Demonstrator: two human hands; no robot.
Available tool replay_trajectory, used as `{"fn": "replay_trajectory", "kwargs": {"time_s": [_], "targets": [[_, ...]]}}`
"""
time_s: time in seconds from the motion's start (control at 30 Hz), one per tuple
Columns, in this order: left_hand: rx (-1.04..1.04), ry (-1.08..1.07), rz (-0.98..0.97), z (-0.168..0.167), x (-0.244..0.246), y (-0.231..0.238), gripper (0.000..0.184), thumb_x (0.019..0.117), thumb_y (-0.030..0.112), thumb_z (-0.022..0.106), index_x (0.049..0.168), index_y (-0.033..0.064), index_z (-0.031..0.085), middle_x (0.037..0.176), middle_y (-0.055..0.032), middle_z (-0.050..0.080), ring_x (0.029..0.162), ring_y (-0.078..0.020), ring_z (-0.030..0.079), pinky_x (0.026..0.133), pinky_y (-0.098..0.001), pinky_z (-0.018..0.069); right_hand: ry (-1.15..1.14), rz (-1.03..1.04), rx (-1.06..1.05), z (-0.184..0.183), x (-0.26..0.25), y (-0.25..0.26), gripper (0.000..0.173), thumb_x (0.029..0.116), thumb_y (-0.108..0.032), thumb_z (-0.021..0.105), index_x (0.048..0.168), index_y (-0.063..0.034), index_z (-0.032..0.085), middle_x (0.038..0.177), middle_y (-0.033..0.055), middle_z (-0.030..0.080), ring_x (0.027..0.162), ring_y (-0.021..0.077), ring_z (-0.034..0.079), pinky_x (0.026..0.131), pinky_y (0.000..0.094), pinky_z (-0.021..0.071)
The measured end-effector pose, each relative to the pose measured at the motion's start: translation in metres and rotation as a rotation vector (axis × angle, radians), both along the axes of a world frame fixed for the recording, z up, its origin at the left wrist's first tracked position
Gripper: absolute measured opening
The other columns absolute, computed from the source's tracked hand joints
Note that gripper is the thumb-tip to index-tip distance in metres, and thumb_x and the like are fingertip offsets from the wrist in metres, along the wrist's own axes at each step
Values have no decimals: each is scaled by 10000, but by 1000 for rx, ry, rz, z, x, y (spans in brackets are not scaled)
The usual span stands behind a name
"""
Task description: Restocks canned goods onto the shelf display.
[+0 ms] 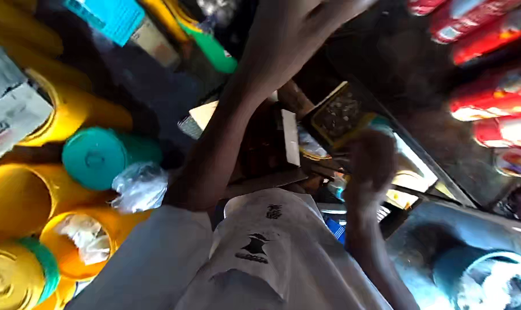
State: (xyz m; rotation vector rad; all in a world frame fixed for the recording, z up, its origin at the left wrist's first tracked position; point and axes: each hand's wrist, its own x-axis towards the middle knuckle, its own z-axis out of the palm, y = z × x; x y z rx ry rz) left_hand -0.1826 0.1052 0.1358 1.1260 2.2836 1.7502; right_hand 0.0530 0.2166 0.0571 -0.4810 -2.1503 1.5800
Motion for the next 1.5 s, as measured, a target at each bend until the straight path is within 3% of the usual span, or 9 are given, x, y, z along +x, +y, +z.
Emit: {"fn": "replay_trajectory", "kwargs": {"time_s": [0.1, 0.2, 0.33, 0.73, 1.03, 1.17, 1.27, 1.4, 1.5], "targets": [[-13, -161, 170, -73, 24, -138, 458, 1061, 206, 548, 1437, -49, 485, 1361, -158, 627, 1223, -206, 646, 1066, -393, 549, -383, 307, -131, -45, -65, -85, 349, 1036, -147, 560, 1350, 6, 548, 1200, 156, 664, 935, 209, 717, 783, 411, 639], [-225, -420, 472, -128, 95, -256, 469, 1057, 279, 561, 1456, 38, 508, 1368, -116, 638, 1206, -189, 656, 1041, -402, 555, -869, 408, 66, -130, -122, -134, 560, 1034, -278, 562, 1524, -59, 404, 1469, 256, 492, 1265, 401, 580, 1009, 578, 513], [-335, -558, 638, -182, 180, -355, 415, 1031, 245, 603, 1396, 50, 580, 1278, -87, 699, 1149, -159, 685, 1002, -388, 574, -849, 376, 272, -253, -120, -125, 606, 1061, -354, 524, 1595, -117, 362, 1591, 177, 426, 1455, 331, 432, 1187, 543, 382], [-336, -620, 664, -206, 243, -400, 402, 1031, 231, 590, 1357, -4, 598, 1199, -93, 725, 1108, -118, 696, 990, -299, 566, -948, 353, 423, -306, -105, -111, 679, 1016, -508, 549, 1525, -69, 452, 1480, 230, 525, 1360, 385, 518, 1114, 605, 431], [-185, -825, 349, -154, 166, -283, 540, 1003, 331, 618, 1449, 47, 510, 1335, -99, 657, 1202, -194, 651, 1017, -401, 557, -833, 169, -174, -169, -89, -120, 641, 959, -564, 639, 1370, -74, 590, 1146, 179, 714, 1010, 293, 710, 884, 534, 589], [-3, -821, 108, -131, 156, -166, 886, 858, 339, 760, 1543, -5, 316, 1347, -88, 616, 1178, -98, 630, 986, -304, 561, -241, 176, -369, -65, -74, -116, 576, 941, -193, 713, 1408, 69, 501, 1113, 175, 701, 934, 162, 703, 853, 352, 607], [112, -673, 26, -93, 147, -121, 755, 878, 127, 766, 1454, -96, 332, 1247, -95, 613, 1095, -39, 629, 948, -235, 561, 56, 175, -304, -13, -64, -94, 733, 873, -276, 775, 1415, 113, 472, 1267, 222, 643, 1135, 195, 657, 1009, 379, 546], [2, -221, -167, -70, 113, -66, 1011, 813, 586, 797, 1449, -93, 399, 1281, -120, 643, 1156, -76, 634, 1018, -288, 546, 316, 103, -121, 33, -35, -33, 817, 857, -304, 810, 1414, 147, 419, 1323, 207, 615, 1221, 167, 619, 1073, 351, 515], [84, -124, -335, -41, 110, 1, 1010, 825, 583, 784, 1489, -58, 373, 1272, -68, 659, 1123, -47, 652, 984, -268, 569, 378, -45, -7, 64, -17, 13, 825, 880, -313, 781, 1440, 144, 383, 1327, 187, 619, 1216, 141, 622, 1063, 334, 524]]}}
